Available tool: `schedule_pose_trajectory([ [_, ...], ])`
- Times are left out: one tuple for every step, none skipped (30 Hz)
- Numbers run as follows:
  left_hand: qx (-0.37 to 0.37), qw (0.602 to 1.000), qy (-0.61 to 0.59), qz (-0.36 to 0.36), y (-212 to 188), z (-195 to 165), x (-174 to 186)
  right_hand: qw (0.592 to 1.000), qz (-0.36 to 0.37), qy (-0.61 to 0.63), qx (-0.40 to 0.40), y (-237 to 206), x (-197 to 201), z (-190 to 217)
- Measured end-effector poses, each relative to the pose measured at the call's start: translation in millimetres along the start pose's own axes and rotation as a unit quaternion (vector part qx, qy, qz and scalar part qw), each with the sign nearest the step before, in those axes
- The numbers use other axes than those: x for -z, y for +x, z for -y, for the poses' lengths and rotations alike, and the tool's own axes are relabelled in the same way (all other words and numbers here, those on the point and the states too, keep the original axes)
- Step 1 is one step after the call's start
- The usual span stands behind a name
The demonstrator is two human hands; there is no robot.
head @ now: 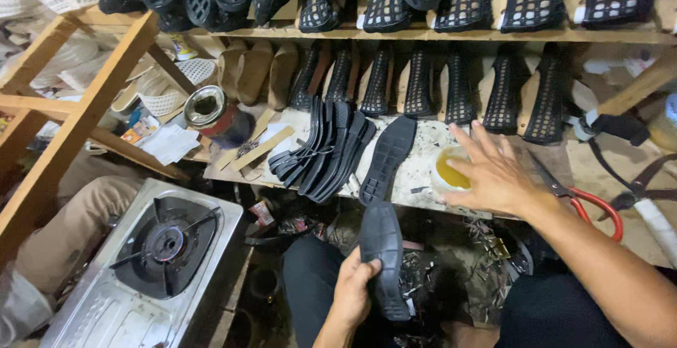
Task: The person sits on the floor and applies a yellow adhesive by hand from a small bowl onto the tread side of rubber shoe soles, rubbing the glue over the sole surface, then places the coated soles on the workbench and reaches for the next sole.
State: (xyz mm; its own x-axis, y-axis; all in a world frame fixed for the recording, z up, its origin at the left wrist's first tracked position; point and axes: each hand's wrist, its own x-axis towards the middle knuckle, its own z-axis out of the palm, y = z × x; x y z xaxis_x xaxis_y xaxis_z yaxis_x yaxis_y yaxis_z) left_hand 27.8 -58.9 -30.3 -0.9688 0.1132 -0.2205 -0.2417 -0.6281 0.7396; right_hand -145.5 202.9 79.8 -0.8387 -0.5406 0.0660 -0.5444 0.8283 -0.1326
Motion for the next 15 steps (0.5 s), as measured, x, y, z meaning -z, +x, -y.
schedule_pose_trajectory([
  [-0.003,1.0,0.001,0.02,-2.6,-3.0,-3.5,0.999,0.03,-0.007,0.02,1.3,0.6,-1.2],
  [-0.006,0.999,0.006,0.035,-5.7,-6.7,-5.4,0.997,0.075,-0.021,-0.019,2.4,0.6,-2.2],
  [-0.01,0.999,0.01,0.051,-7.9,-9.7,-7.4,0.991,0.118,-0.036,-0.058,1.6,1.2,-4.2],
  [-0.014,0.998,0.013,0.067,-8.0,-12.4,-8.9,0.981,0.159,-0.051,-0.098,1.5,0.9,-6.4],
  [-0.003,0.998,0.028,0.06,-7.7,-14.5,-9.8,0.992,0.094,-0.029,-0.074,-0.4,0.5,-9.0],
  [0.01,0.998,0.042,0.052,-7.5,-15.2,-11.0,0.998,0.03,-0.007,-0.051,-5.8,1.4,-12.5],
  [0.023,0.997,0.057,0.045,-6.7,-15.4,-11.6,0.999,-0.037,0.016,-0.03,-10.2,0.8,-14.3],
  [0.029,0.997,0.06,0.045,-5.0,-15.1,-12.2,0.998,-0.029,0.046,-0.041,-14.7,-0.7,-13.8],
  [0.035,0.996,0.063,0.045,-2.7,-14.2,-13.5,0.996,-0.02,0.076,-0.052,-19.5,-0.8,-12.6],
  [0.042,0.996,0.065,0.047,0.0,-13.2,-15.2,0.992,-0.012,0.105,-0.064,-24.2,-0.7,-9.6],
  [0.04,0.996,0.058,0.048,2.7,-12.3,-17.4,0.984,-0.038,0.172,-0.028,-32.2,-0.2,-3.5],
  [0.039,0.997,0.05,0.049,4.7,-11.4,-20.3,0.969,-0.064,0.238,0.006,-43.3,0.4,5.2],
  [0.038,0.997,0.042,0.05,6.3,-10.7,-23.7,0.948,-0.091,0.303,0.039,-54.7,0.8,15.6],
  [0.041,0.997,0.038,0.053,7.6,-10.5,-27.4,0.945,-0.104,0.305,0.058,-65.4,-1.5,29.0],
  [0.043,0.997,0.035,0.056,8.4,-10.7,-31.5,0.941,-0.118,0.307,0.076,-75.2,-6.1,45.3],
])
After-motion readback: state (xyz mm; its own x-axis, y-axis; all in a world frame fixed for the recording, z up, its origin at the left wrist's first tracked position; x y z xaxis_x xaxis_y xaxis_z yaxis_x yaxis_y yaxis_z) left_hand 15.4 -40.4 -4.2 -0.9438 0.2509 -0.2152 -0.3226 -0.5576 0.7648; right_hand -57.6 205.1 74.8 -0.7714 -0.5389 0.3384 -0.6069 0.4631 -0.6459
